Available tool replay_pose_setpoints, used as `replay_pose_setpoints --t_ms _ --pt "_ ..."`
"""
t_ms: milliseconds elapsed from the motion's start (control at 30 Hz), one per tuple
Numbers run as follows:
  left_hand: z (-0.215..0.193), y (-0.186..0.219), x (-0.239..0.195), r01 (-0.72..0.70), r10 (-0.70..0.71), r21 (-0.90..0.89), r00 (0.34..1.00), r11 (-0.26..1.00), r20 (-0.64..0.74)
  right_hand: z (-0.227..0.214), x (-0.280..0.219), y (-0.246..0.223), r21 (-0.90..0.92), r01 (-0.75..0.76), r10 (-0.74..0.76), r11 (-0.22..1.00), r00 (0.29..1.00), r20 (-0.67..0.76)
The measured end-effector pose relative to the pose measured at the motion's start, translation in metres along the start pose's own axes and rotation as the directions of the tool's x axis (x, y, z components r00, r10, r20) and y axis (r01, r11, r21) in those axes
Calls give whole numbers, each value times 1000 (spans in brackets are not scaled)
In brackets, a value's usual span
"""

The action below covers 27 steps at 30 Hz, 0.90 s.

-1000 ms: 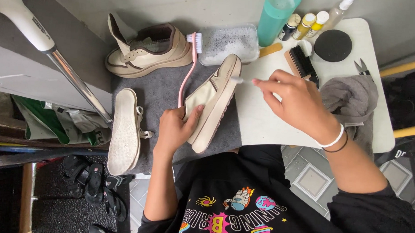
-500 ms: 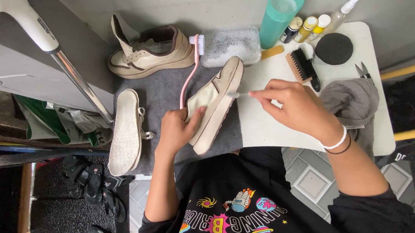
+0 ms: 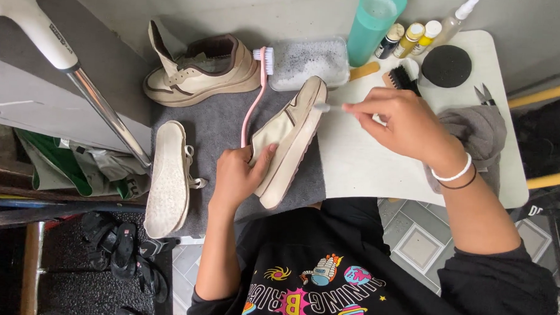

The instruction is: The person cleans a beige sneaker by first using a small white brush to scrub the sole and side panels. They then switch to a larger pink brush, dipping it into a container of soapy water, and continue scrubbing the shoe's upper and sole.

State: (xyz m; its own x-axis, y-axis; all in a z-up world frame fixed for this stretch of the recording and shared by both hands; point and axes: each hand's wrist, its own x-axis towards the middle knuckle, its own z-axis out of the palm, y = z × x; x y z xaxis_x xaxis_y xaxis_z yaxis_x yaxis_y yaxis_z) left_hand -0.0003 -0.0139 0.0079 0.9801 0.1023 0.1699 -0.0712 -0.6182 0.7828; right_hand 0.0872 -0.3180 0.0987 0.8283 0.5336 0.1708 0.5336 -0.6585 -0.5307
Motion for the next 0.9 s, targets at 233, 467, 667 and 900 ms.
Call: replay_pose_setpoints --t_ms 233,467,667,900 --pt "1 -2 1 1 -1 9 1000 1000 3 -5 6 0 106 -9 5 994 999 37" --pt "1 -2 2 10 -10 11 1000 1000 3 -11 13 4 118 15 -16 993 1000 12" --pt "2 -2 1 8 -8 26 1000 1000 0 -11 14 5 181 -3 -4 983 999 36" --pt "1 -1 2 6 -7 43 1000 999 10 -11 16 13 187 -6 1 982 1000 28"
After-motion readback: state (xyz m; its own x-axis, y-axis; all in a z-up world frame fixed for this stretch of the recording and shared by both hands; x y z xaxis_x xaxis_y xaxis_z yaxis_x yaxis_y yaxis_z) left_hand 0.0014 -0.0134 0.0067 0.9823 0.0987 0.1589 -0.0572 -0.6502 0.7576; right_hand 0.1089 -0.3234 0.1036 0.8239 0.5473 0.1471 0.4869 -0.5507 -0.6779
